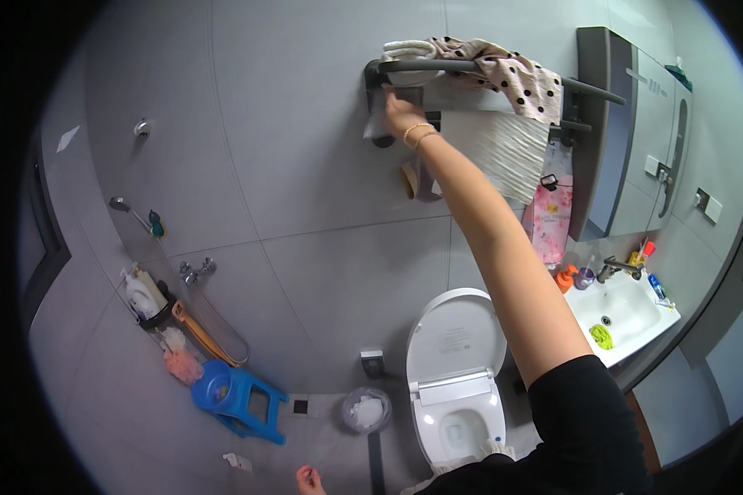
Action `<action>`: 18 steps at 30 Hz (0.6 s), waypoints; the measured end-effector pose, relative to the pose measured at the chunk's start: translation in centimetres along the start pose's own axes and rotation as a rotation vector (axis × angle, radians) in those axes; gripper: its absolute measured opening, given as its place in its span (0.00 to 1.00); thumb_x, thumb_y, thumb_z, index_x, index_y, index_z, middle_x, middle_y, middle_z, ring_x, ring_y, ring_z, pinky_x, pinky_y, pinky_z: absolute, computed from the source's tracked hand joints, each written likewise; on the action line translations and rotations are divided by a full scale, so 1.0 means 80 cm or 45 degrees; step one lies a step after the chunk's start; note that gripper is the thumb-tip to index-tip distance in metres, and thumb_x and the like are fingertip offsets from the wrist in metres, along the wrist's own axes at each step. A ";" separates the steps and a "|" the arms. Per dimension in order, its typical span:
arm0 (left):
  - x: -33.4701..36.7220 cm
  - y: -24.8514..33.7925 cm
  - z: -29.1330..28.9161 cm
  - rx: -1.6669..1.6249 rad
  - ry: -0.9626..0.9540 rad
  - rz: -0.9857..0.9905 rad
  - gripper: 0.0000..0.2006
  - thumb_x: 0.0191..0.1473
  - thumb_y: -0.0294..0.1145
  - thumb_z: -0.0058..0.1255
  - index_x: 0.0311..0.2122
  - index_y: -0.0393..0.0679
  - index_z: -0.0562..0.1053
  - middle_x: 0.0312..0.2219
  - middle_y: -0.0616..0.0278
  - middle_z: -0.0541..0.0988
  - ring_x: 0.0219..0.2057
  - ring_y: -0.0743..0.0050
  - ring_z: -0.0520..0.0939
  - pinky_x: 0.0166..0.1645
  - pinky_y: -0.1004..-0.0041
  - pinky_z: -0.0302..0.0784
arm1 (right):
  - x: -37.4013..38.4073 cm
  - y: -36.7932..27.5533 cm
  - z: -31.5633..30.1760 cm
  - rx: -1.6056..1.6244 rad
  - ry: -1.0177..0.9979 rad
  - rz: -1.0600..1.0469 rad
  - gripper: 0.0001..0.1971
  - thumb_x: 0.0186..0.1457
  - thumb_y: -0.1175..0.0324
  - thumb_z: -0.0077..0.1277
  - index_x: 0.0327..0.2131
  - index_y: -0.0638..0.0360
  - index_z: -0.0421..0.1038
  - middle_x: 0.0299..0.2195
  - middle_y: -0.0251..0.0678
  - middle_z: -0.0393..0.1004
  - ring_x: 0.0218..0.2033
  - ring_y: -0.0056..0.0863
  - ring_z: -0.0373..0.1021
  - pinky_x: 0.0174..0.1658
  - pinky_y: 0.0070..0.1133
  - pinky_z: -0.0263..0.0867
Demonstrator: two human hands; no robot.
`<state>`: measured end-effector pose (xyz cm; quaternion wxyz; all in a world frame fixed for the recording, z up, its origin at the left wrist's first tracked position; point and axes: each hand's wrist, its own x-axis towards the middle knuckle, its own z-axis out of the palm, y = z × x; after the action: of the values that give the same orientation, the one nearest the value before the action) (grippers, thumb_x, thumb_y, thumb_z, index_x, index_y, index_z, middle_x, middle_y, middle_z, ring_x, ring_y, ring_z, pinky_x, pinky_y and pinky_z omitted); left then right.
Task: The person cleans a bathroom sink and surrounding area by wiping the countertop, faucet, and toiletries with a green cloth, handling a tube of toothpaste, a toothbrush, and cups.
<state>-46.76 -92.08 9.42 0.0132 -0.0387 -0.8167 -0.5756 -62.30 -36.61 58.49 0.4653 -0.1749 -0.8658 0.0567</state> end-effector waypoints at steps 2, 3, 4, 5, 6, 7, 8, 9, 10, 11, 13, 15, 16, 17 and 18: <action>-0.001 -0.015 0.002 -0.036 -0.016 -0.001 0.12 0.50 0.29 0.47 0.39 0.36 0.67 0.32 0.57 0.74 0.34 0.73 0.73 0.40 0.75 0.68 | 0.034 0.035 0.014 0.020 -0.137 0.149 0.23 0.54 0.53 0.24 0.42 0.60 0.59 0.43 0.52 0.64 0.45 0.49 0.61 0.49 0.35 0.54; -0.010 -0.025 -0.004 -0.055 -0.004 -0.027 0.12 0.50 0.30 0.47 0.39 0.37 0.67 0.32 0.57 0.74 0.34 0.73 0.73 0.40 0.75 0.68 | 0.022 0.010 0.019 -0.023 -0.152 0.091 0.20 0.52 0.54 0.31 0.42 0.56 0.61 0.41 0.50 0.66 0.44 0.49 0.61 0.50 0.34 0.55; -0.013 -0.024 -0.004 -0.057 0.001 -0.034 0.12 0.50 0.30 0.47 0.39 0.37 0.67 0.32 0.57 0.74 0.34 0.73 0.73 0.40 0.75 0.68 | 0.022 0.013 0.014 -0.142 -0.209 0.011 0.19 0.50 0.56 0.37 0.42 0.56 0.62 0.40 0.47 0.68 0.44 0.46 0.63 0.50 0.35 0.53; -0.015 -0.019 -0.004 -0.037 -0.027 -0.057 0.12 0.50 0.30 0.48 0.39 0.37 0.67 0.32 0.57 0.74 0.34 0.72 0.73 0.40 0.75 0.69 | 0.023 0.014 0.010 -0.212 -0.246 0.007 0.18 0.49 0.57 0.40 0.41 0.55 0.64 0.40 0.45 0.69 0.44 0.43 0.64 0.50 0.36 0.53; -0.016 -0.015 -0.005 -0.013 -0.059 -0.080 0.12 0.50 0.31 0.48 0.39 0.38 0.67 0.32 0.57 0.74 0.33 0.72 0.74 0.40 0.74 0.69 | 0.022 0.014 0.007 -0.283 -0.285 0.008 0.18 0.47 0.58 0.43 0.40 0.55 0.65 0.39 0.43 0.69 0.44 0.41 0.64 0.50 0.36 0.53; -0.017 -0.011 -0.005 -0.012 -0.062 -0.085 0.12 0.50 0.31 0.48 0.39 0.38 0.67 0.32 0.57 0.74 0.33 0.72 0.74 0.40 0.74 0.69 | 0.021 0.013 0.006 -0.285 -0.291 0.010 0.18 0.47 0.58 0.43 0.40 0.55 0.65 0.39 0.43 0.69 0.44 0.41 0.64 0.50 0.36 0.53; -0.017 -0.006 -0.004 0.111 -0.106 -0.080 0.12 0.50 0.31 0.48 0.39 0.38 0.68 0.32 0.56 0.74 0.34 0.70 0.74 0.41 0.73 0.69 | 0.022 0.011 0.004 -0.395 -0.332 -0.014 0.16 0.47 0.58 0.43 0.39 0.55 0.67 0.39 0.41 0.70 0.44 0.39 0.65 0.49 0.37 0.53; -0.016 0.000 -0.004 0.238 -0.150 -0.075 0.13 0.50 0.32 0.47 0.39 0.38 0.68 0.33 0.55 0.75 0.35 0.69 0.74 0.41 0.72 0.69 | 0.020 0.009 0.002 -0.504 -0.375 -0.035 0.15 0.47 0.59 0.43 0.37 0.54 0.69 0.39 0.39 0.70 0.44 0.37 0.65 0.48 0.38 0.54; -0.014 0.013 -0.003 0.245 -0.156 -0.079 0.13 0.50 0.32 0.47 0.39 0.38 0.68 0.33 0.55 0.75 0.35 0.69 0.74 0.41 0.72 0.69 | 0.017 0.006 0.000 -0.503 -0.383 -0.028 0.15 0.47 0.59 0.43 0.37 0.54 0.69 0.39 0.39 0.70 0.44 0.37 0.65 0.48 0.38 0.54; -0.012 0.030 0.000 0.362 -0.224 -0.091 0.12 0.50 0.31 0.47 0.40 0.38 0.68 0.34 0.55 0.75 0.36 0.67 0.74 0.42 0.71 0.69 | 0.013 0.003 -0.003 -0.567 -0.342 -0.086 0.15 0.46 0.58 0.45 0.35 0.54 0.69 0.36 0.39 0.71 0.41 0.37 0.66 0.44 0.36 0.57; -0.009 0.032 -0.001 0.493 -0.311 -0.098 0.12 0.50 0.31 0.46 0.40 0.38 0.68 0.34 0.54 0.75 0.38 0.66 0.75 0.42 0.70 0.69 | 0.010 0.010 -0.003 -0.633 -0.291 -0.111 0.14 0.44 0.59 0.48 0.35 0.53 0.68 0.34 0.37 0.72 0.39 0.35 0.68 0.41 0.36 0.59; 0.001 0.006 0.008 0.304 -0.352 -0.032 0.12 0.50 0.30 0.45 0.40 0.38 0.68 0.36 0.53 0.74 0.39 0.65 0.74 0.44 0.70 0.68 | 0.004 0.012 0.003 -0.634 -0.204 -0.120 0.13 0.44 0.62 0.47 0.35 0.53 0.67 0.35 0.37 0.72 0.39 0.35 0.68 0.42 0.36 0.58; 0.005 -0.002 0.010 0.310 -0.368 -0.021 0.12 0.50 0.30 0.45 0.40 0.38 0.68 0.36 0.53 0.74 0.39 0.65 0.74 0.44 0.70 0.68 | 0.002 0.014 0.005 -0.634 -0.111 -0.144 0.12 0.44 0.65 0.46 0.36 0.53 0.67 0.35 0.38 0.71 0.38 0.35 0.68 0.43 0.36 0.57; 0.009 -0.009 0.012 0.299 -0.411 -0.013 0.12 0.51 0.30 0.45 0.41 0.38 0.67 0.37 0.52 0.74 0.40 0.64 0.74 0.45 0.70 0.67 | -0.006 0.017 0.008 -0.623 0.030 -0.243 0.11 0.45 0.70 0.43 0.36 0.53 0.66 0.35 0.38 0.71 0.38 0.37 0.68 0.43 0.36 0.57; 0.015 -0.014 0.013 0.290 -0.449 -0.007 0.13 0.51 0.31 0.44 0.41 0.38 0.67 0.38 0.52 0.73 0.40 0.64 0.74 0.46 0.70 0.66 | -0.014 0.013 0.014 -0.709 0.104 -0.293 0.14 0.45 0.72 0.42 0.39 0.53 0.65 0.35 0.37 0.71 0.39 0.36 0.66 0.45 0.38 0.55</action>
<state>-48.01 -91.40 8.07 -0.1272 -0.1349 -0.8662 -0.4640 -62.41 -35.99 56.72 0.4371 -0.1986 -0.8428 -0.2432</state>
